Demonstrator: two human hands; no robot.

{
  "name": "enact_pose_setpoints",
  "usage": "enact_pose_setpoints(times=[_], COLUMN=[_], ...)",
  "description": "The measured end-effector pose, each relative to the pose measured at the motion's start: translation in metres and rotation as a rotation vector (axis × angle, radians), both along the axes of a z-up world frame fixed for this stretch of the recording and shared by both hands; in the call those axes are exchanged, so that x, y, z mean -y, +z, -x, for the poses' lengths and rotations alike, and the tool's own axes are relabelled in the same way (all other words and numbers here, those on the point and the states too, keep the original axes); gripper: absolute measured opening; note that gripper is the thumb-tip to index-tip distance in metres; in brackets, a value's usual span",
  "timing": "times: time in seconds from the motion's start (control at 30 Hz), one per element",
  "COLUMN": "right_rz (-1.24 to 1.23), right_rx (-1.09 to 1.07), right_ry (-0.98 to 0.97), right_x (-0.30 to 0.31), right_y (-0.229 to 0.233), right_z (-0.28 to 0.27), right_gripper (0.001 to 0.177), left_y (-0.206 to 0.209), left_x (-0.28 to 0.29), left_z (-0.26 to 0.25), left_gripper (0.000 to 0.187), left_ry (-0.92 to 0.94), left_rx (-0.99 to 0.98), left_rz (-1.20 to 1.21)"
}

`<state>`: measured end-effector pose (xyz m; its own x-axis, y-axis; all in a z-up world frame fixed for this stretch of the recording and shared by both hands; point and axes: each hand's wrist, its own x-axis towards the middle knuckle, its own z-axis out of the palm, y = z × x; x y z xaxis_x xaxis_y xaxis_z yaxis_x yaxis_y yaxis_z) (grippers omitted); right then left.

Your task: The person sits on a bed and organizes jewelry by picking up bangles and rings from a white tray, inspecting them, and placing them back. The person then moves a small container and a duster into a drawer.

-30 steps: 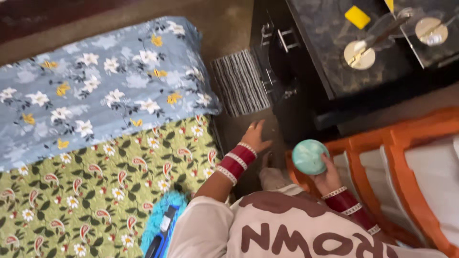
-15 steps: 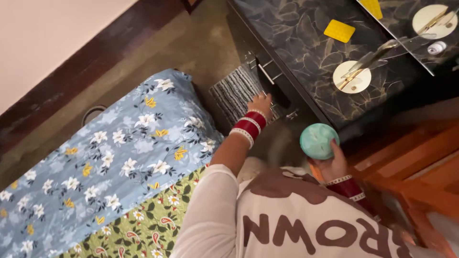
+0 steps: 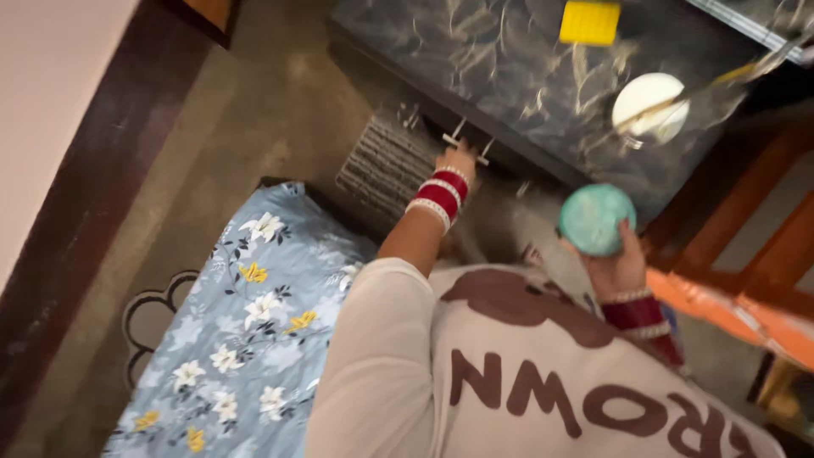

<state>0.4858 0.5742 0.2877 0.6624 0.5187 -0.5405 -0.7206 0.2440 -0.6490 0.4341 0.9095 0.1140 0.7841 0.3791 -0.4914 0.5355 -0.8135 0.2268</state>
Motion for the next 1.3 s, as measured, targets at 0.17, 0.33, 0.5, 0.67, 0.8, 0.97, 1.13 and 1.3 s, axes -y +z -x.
enact_pose_setpoints(times=[0.17, 0.33, 0.5, 0.67, 0.8, 0.97, 1.13, 1.3], right_rz=[0.003, 0.098, 0.301, 0.331, 0.313, 0.237, 0.33, 0.506], right_rx=[0.044, 0.125, -0.046, -0.075, -0.098, -0.14, -0.115, -0.031], right_ry=[-0.042, 0.094, 0.197, 0.225, 0.291, 0.231, 0.23, 0.262], right_x=[-0.028, -0.045, -0.061, -0.096, -0.143, -0.143, -0.098, -0.109], right_y=[0.012, -0.003, -0.05, -0.08, -0.096, -0.109, -0.114, -0.109], right_z=[0.012, 0.012, 0.008, 0.008, -0.01, -0.019, -0.008, -0.014], right_gripper=[0.059, 0.055, 0.048, 0.043, 0.046, 0.048, 0.054, 0.06], left_y=[-0.009, 0.035, 0.04, 0.038, 0.042, 0.052, 0.09, 0.143], left_x=[-0.001, -0.003, -0.005, -0.003, -0.007, -0.019, -0.037, -0.041], left_z=[0.036, 0.128, 0.167, 0.169, 0.169, 0.175, 0.17, 0.136], left_gripper=[0.042, 0.069, 0.084, 0.074, 0.075, 0.064, 0.046, 0.039], left_ry=[-0.092, -0.082, -0.097, -0.06, -0.086, 0.055, 0.105, 0.072], left_rx=[-0.002, -0.062, 0.185, 0.036, 0.111, 0.217, 0.235, 0.279], left_rz=[-0.059, 0.147, 0.284, 0.342, 0.373, 0.589, 0.685, 0.76])
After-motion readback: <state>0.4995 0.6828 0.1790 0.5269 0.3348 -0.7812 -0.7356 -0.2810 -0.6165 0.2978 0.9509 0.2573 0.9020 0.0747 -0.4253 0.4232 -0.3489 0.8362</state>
